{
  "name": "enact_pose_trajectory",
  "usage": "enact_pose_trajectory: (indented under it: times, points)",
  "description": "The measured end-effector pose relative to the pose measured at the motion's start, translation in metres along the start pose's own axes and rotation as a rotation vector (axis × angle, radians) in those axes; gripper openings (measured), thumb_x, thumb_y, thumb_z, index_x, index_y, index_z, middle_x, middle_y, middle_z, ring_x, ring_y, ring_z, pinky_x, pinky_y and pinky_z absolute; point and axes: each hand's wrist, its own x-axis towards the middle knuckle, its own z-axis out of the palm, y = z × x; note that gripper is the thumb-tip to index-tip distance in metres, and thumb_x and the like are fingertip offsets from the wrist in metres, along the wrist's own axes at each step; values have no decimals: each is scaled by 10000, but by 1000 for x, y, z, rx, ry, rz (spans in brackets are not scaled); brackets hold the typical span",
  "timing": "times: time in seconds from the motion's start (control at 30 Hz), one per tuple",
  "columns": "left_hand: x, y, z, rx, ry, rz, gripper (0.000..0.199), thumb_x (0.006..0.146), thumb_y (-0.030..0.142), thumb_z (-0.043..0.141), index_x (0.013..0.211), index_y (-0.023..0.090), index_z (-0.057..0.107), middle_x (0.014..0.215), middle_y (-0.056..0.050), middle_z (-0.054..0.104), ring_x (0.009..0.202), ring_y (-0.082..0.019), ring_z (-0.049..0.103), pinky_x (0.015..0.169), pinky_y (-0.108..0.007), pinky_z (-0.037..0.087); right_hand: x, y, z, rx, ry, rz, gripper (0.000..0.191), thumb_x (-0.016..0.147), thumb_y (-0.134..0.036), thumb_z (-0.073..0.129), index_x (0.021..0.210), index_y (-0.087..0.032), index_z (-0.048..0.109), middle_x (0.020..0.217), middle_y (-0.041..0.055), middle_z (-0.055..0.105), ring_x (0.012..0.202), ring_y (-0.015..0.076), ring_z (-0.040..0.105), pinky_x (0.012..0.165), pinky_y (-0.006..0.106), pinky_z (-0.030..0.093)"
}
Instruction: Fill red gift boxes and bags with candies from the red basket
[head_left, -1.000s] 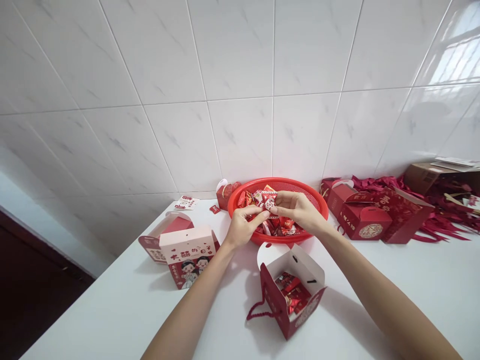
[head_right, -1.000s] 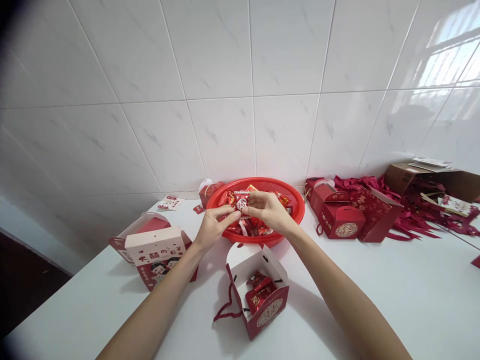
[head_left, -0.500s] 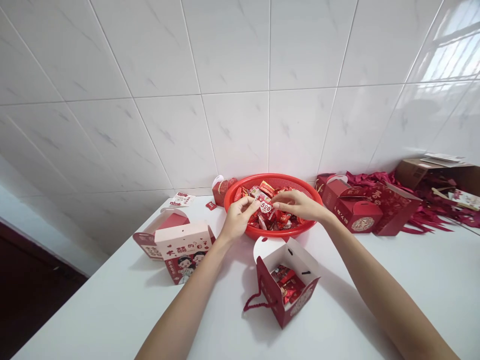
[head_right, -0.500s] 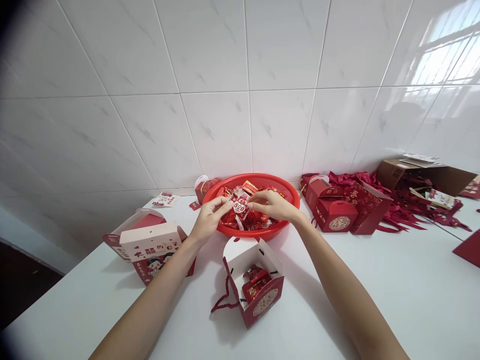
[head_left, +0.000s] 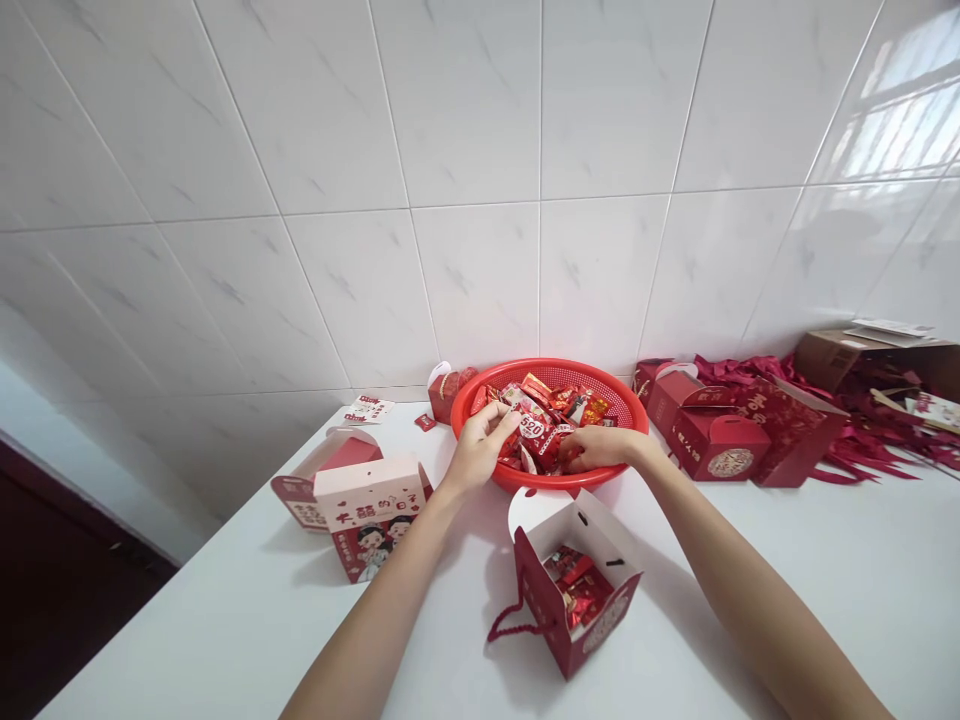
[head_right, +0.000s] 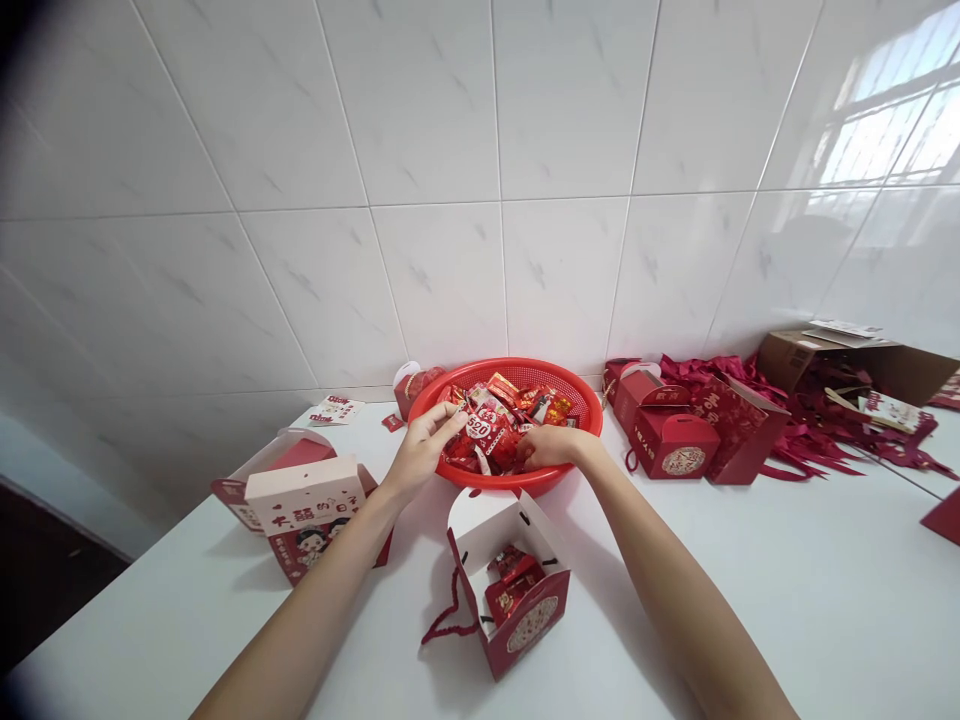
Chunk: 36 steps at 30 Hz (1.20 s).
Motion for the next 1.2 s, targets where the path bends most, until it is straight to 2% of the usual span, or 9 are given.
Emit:
enact_pose_trajectory:
  times: [0.3,0.43,0.53,0.6,0.73,0.83,1.03,1.13,1.2]
  points:
    - [1,4,0,12,23,-19,344,770,464,672,673,180,503,636,32,489,625,-113,455,607,-230,391,3,5,5,134,134,49,166,657,-126,642,509,-185,597,585,24,626,583,182,578,534,276,398]
    - [4,3,-6,-74,32,-101,332,751,455,636,660,205,437,619,29,546,575,-122,517,574,-237,411,1,13,-1,290,303,-106,118,613,-83,607,602,-182,670,680,19,697,695,186,642,633,262,474]
    - [4,3,-9,-94,-4,-126,371,731,491,676,677,209,440,620,22,597,523,-133,556,541,-253,439,-5,9,-7,455,537,-280,80,702,-176,627,734,-177,701,825,41,728,811,208,671,737,302,518]
    - [3,5,-7,-49,-34,-124,390,737,519,700,706,202,475,610,25,606,484,-125,547,515,-252,441,-11,-2,-9,554,601,-406,144,757,-249,643,864,-174,704,930,58,728,882,219,677,770,327,533]
    - [-1,12,0,67,-134,-99,388,771,553,700,819,190,573,587,33,594,458,-116,519,467,-237,394,-16,-28,-2,507,670,-529,226,808,-229,633,1026,-192,678,1029,67,719,935,209,670,783,326,521]
    - [-3,15,3,122,-202,-61,357,797,527,686,741,183,608,538,21,572,466,-132,525,464,-252,381,-13,-38,6,446,763,-536,234,828,-212,611,1053,-207,677,1032,59,718,903,194,662,797,328,515]
    - [-1,12,1,65,-76,-87,307,752,419,670,577,192,558,432,42,476,399,-107,434,421,-242,330,-10,-15,-1,542,584,-477,325,840,-320,629,1134,-187,662,1076,68,706,816,185,678,736,312,535]
    - [2,10,-3,45,-14,-83,249,692,377,647,555,176,590,478,19,541,416,-100,444,442,-241,324,-6,11,-6,420,563,-315,225,827,-250,580,999,-170,702,1032,74,721,882,213,674,798,331,532]
    - [2,9,-4,30,-16,-83,215,663,351,631,547,171,609,494,7,559,416,-95,430,454,-247,316,-3,25,-5,280,469,-175,204,777,-174,576,917,-173,725,1001,75,737,931,239,672,847,339,516]
